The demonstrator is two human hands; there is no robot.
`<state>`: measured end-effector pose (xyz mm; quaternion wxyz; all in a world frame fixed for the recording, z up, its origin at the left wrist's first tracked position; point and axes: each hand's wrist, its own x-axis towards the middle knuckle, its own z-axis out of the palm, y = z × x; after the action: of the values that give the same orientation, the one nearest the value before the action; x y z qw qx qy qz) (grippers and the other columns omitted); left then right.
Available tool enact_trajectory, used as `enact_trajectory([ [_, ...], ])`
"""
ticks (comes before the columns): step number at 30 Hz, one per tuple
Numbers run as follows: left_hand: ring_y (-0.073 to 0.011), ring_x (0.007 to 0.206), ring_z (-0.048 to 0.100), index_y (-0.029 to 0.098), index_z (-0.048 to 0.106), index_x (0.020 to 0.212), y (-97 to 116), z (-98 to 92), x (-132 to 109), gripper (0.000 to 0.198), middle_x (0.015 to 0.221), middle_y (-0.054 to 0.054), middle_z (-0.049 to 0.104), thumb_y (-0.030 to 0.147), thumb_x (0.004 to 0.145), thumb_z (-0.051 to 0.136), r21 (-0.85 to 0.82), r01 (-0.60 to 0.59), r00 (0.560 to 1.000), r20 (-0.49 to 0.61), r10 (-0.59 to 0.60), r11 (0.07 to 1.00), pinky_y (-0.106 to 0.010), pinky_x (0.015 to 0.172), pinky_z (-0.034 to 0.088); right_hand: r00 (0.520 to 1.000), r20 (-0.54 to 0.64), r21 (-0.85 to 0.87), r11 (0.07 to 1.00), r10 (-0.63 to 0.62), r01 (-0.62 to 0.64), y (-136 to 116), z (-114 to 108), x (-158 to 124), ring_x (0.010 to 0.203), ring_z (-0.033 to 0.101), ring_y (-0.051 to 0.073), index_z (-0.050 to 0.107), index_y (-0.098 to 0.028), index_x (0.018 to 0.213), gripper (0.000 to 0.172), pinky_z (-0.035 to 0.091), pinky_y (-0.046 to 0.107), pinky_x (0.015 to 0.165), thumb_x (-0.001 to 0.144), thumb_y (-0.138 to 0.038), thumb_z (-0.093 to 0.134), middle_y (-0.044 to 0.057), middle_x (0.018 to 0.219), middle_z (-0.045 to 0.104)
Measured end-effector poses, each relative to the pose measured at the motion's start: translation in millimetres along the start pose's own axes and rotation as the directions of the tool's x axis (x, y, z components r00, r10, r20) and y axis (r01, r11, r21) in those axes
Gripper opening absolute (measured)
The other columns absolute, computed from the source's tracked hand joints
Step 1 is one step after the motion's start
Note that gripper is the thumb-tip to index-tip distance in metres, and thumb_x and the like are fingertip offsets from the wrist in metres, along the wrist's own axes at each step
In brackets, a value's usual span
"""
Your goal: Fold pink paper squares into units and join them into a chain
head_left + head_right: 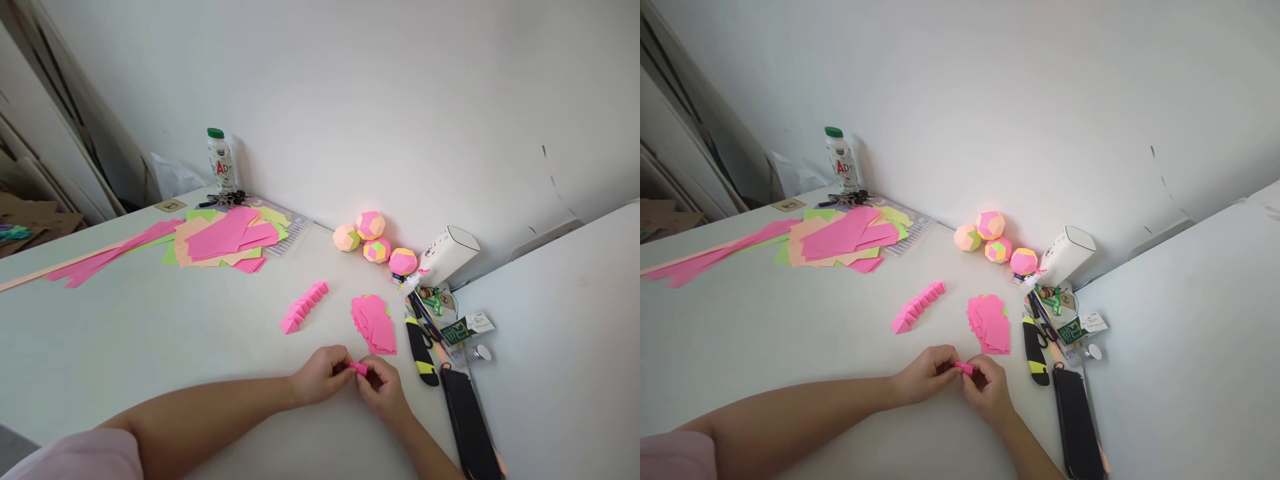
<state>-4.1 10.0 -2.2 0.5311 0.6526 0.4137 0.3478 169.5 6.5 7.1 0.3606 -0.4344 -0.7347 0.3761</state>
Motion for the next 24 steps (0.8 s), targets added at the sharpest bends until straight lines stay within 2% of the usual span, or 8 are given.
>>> enact_trajectory([
  [4,-0.0099,0.056,0.039,0.017,0.051,0.066,1.3,0.9,-0.1,0.01,0.061,0.003,0.046,0.02,0.076,0.051,0.02,-0.016,1.0,0.001,0.016,1.0,-0.021,0.05,0.032,1.0,-0.004,-0.031,0.999,-0.01,0.01,-3.0,-0.2,1.5,0.054,0.048,0.014,0.055,-0.017,0.065,0.01,0.04,0.025,0.05,0.074,-0.018,0.052,0.001,0.06,0.053],
  [8,-0.0102,0.06,0.043,0.017,0.051,0.068,-1.0,2.0,0.1,0.006,0.073,0.0,0.05,0.015,0.074,0.05,0.054,-0.121,0.993,0.004,0.121,0.991,-0.021,0.053,0.037,1.0,0.001,-0.029,1.0,0.004,-0.004,-2.0,-0.7,1.7,0.054,0.047,0.014,0.054,-0.017,0.064,0.011,0.039,0.025,0.051,0.074,-0.017,0.051,0.0,0.059,0.052],
  [11,-0.0106,0.061,0.045,0.018,0.05,0.067,-4.0,2.9,-0.1,0.009,0.074,0.0,0.05,0.012,0.074,0.048,0.087,-0.152,0.988,-0.004,0.153,0.984,-0.021,0.055,0.038,1.0,0.003,-0.007,1.0,0.028,-0.028,0.7,-0.5,1.1,0.055,0.046,0.014,0.054,-0.017,0.063,0.011,0.039,0.025,0.051,0.074,-0.017,0.052,0.0,0.06,0.051],
  [17,-0.0106,0.061,0.044,0.018,0.047,0.067,-6.4,1.7,-0.4,0.011,0.07,0.001,0.049,0.016,0.078,0.046,0.128,-0.138,0.99,0.028,0.136,0.982,-0.021,0.055,0.037,0.997,0.019,0.096,0.992,0.081,-0.083,5.8,-1.4,0.4,0.054,0.045,0.013,0.055,-0.016,0.065,0.008,0.037,0.024,0.05,0.073,-0.018,0.054,0.0,0.06,0.05],
  [24,-0.0107,0.058,0.038,0.018,0.044,0.068,-3.4,-1.5,-0.1,0.019,0.064,0.003,0.044,0.03,0.082,0.047,0.058,-0.052,0.998,0.042,0.05,0.997,-0.022,0.053,0.033,0.977,0.068,0.256,0.943,0.202,-0.213,7.1,-4.2,-0.6,0.049,0.043,0.011,0.055,-0.017,0.066,0.012,0.034,0.023,0.047,0.075,-0.024,0.056,-0.002,0.056,0.048],
])
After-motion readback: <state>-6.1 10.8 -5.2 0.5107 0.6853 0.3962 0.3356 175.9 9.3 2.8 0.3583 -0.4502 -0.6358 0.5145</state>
